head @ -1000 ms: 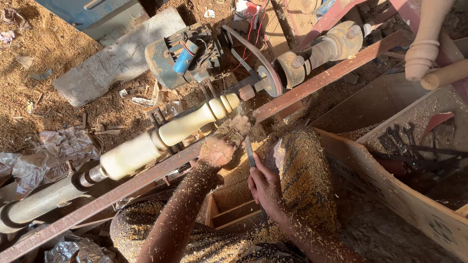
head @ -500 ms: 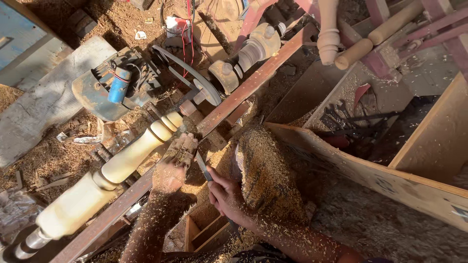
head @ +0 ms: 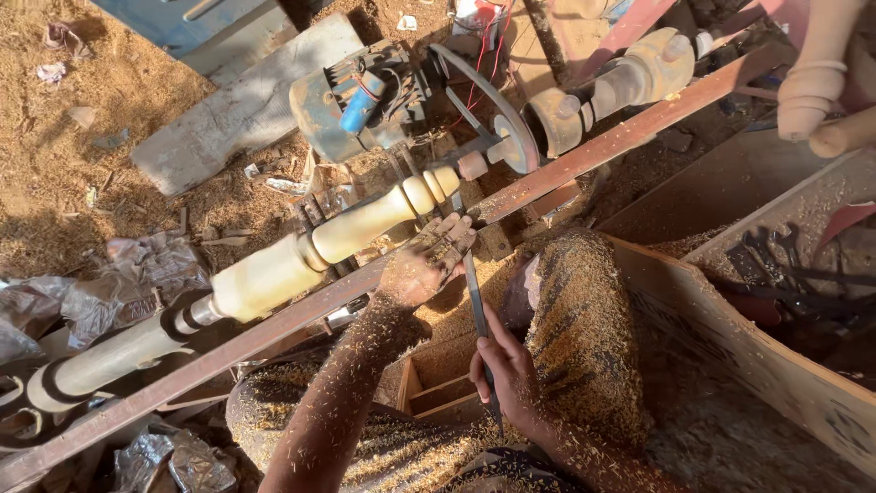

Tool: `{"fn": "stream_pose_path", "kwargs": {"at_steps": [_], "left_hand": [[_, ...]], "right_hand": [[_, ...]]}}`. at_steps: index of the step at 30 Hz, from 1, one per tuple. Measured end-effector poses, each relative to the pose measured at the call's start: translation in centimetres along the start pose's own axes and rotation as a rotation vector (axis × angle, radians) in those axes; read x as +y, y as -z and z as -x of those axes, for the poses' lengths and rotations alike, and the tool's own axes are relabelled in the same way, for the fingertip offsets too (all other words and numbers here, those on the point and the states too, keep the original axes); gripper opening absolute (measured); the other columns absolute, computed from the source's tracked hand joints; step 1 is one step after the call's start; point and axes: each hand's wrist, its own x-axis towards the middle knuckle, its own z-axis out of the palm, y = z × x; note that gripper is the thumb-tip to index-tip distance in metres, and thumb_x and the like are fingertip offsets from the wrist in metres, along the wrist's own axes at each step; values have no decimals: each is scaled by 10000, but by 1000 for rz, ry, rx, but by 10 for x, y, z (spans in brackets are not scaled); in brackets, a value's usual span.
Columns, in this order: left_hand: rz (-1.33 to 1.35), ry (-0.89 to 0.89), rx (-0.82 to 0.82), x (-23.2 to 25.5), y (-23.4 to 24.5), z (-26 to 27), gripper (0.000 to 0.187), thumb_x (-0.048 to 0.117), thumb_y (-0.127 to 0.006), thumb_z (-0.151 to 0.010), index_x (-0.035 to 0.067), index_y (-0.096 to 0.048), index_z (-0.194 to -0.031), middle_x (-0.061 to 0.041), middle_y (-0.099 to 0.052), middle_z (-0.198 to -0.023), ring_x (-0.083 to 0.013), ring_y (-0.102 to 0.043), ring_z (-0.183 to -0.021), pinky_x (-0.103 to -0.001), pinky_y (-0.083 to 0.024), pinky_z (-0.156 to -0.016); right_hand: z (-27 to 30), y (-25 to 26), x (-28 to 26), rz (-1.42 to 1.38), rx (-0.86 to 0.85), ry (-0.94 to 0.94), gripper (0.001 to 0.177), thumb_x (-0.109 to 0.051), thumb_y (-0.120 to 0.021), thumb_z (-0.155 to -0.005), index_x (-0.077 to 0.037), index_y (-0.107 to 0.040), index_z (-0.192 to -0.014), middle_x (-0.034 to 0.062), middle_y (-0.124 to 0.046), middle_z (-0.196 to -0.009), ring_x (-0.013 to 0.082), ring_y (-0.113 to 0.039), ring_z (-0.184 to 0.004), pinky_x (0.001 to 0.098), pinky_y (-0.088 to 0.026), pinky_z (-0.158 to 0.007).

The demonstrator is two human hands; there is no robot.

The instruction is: The person shapes a rotating wooden piece on a lathe using a handheld chisel. They hold the tool against the wood to carve detail and occasionally reach into a nearby container of parts.

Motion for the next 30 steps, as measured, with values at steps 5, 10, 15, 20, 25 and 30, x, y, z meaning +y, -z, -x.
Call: {"fn": "stream_pose_path", "kwargs": {"at_steps": [5, 10, 15, 20, 25, 30], "left_hand": [[10, 47, -67, -9, -32, 25, 475, 233, -570, -1052, 100, -514, -1505, -110, -535, -1553, -250, -515, -1433, -441, -443, -1188], [42, 62, -84, -10, -31, 25, 476, 248, -568, -1052, 109, -516, -1504, -111, -544, -1545, -247, -531, -1408, -439, -453, -1157], [67, 87, -94, -7, -17, 22, 476, 264, -565, -1052, 118, -518, -1503, -112, -553, -1536, -244, -547, -1383, -438, -463, -1127], [100, 115, -102, -2, -9, 18, 477, 279, -563, -1052, 127, -520, -1502, -113, -562, -1528, -240, -563, -1359, -437, -473, -1096], [156, 154, -98, -1, -9, 15, 478, 295, -560, -1051, 136, -521, -1501, -115, -571, -1520, -237, -579, -1334, -436, -482, -1065], [276, 218, -65, 1, -9, 20, 479, 310, -558, -1051, 145, -523, -1499, -116, -580, -1511, -233, -595, -1309, -435, -492, -1035]], "right_hand": [[-1, -7, -3, 210, 112, -37, 581, -236, -401, -1070, -123, -287, -1629, 16, -506, -518, 77, -373, -344, 281, -379, -325], [-3, -11, 3, 179, 122, 4, 579, -235, -407, -1075, -117, -284, -1628, 8, -492, -519, 72, -372, -349, 280, -380, -327], [-4, -9, 12, 198, 126, 60, 566, -221, -411, -1079, -104, -305, -1623, 9, -486, -518, 68, -366, -343, 280, -374, -317], [-4, -4, 21, 173, 131, 42, 561, -167, -418, -1079, -98, -296, -1623, 7, -502, -544, 66, -365, -356, 276, -371, -316], [-8, 6, 28, 164, 128, 24, 558, -149, -412, -1074, -88, -292, -1615, 3, -479, -515, 66, -361, -340, 267, -347, -297], [-7, 14, 29, 173, 134, 29, 552, -135, -428, -1076, -72, -315, -1613, -9, -468, -521, 52, -349, -348, 257, -337, -297]]}}
